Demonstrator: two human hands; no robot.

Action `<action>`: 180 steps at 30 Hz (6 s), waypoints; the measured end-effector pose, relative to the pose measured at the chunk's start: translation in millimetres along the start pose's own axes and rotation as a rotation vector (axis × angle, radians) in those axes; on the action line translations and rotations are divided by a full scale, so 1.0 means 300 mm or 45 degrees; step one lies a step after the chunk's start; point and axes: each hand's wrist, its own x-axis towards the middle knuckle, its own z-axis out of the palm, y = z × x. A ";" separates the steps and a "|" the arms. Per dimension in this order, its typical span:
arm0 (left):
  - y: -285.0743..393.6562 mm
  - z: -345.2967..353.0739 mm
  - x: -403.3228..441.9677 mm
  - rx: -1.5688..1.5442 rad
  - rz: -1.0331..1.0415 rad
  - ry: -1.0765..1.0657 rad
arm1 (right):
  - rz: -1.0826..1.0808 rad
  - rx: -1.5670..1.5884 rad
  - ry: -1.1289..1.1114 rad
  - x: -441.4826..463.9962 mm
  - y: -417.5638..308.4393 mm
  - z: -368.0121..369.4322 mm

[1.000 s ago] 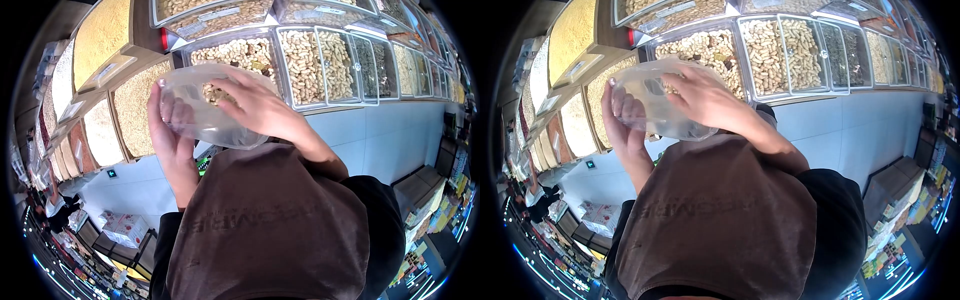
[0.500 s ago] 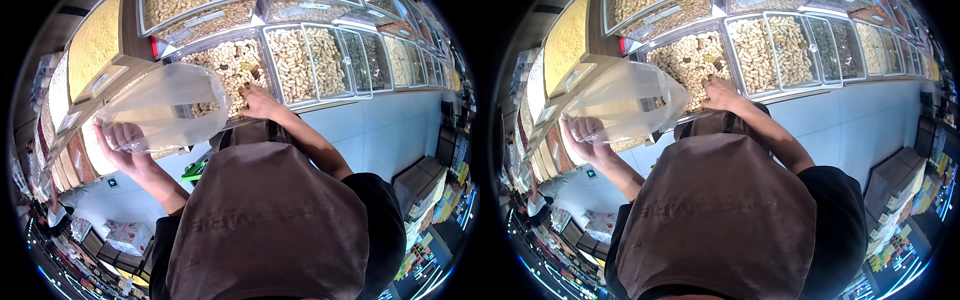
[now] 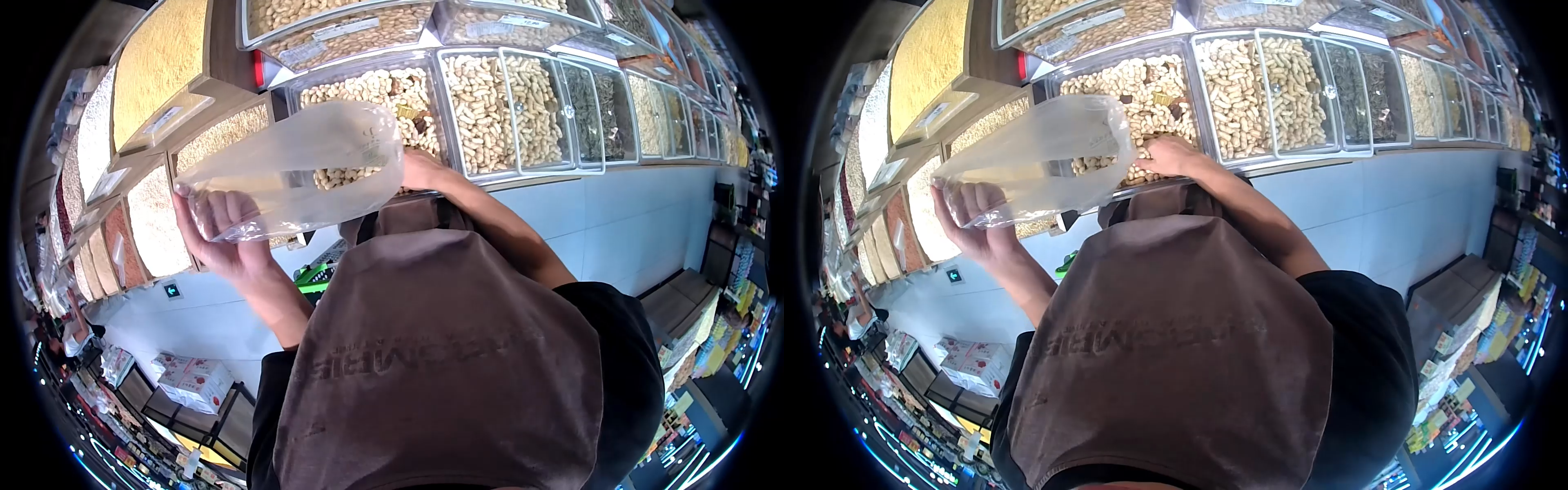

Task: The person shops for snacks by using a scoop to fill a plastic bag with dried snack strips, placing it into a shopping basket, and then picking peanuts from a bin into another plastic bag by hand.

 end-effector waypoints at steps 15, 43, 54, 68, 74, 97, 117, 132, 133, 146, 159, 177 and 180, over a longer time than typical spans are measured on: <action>-0.091 0.043 -0.035 0.111 -0.199 -0.128 | -0.099 1.268 0.640 -0.269 -0.295 -0.514; 0.118 -0.034 0.069 0.196 0.081 -0.080 | 0.130 0.085 0.335 -0.226 -0.165 -0.284; 0.183 -0.035 0.063 0.150 0.124 -0.020 | 0.034 -0.070 0.088 -0.084 -0.072 -0.080; 0.215 -0.061 0.016 0.188 0.183 0.001 | 0.093 0.256 0.305 -0.028 -0.023 -0.036; 0.219 -0.085 0.003 0.217 0.182 -0.019 | -0.039 0.452 0.572 -0.081 -0.042 -0.093; -0.071 0.139 -0.107 0.858 0.116 0.029 | -0.718 0.102 0.809 -0.307 -0.545 -0.422; 0.009 0.142 -0.062 0.747 0.259 0.174 | -0.080 -0.234 0.110 -0.020 -0.056 -0.005; 0.025 0.081 -0.128 0.618 0.235 0.129 | 0.043 -0.008 0.056 -0.028 -0.032 -0.042; 0.031 0.070 -0.133 0.639 0.219 0.142 | 0.010 0.103 0.106 -0.009 -0.015 -0.042; 0.012 0.060 -0.122 0.609 0.178 0.139 | 0.186 1.168 0.324 -0.119 -0.019 -0.245; -0.008 0.042 -0.046 0.567 0.101 0.197 | 0.132 1.908 0.234 -0.181 -0.054 -0.277; 0.005 0.007 0.051 0.593 0.147 0.545 | -0.274 2.593 0.068 -0.174 -0.120 -0.278; 0.047 -0.058 0.090 0.555 0.020 0.309 | -0.271 2.638 0.040 -0.303 -0.265 -0.403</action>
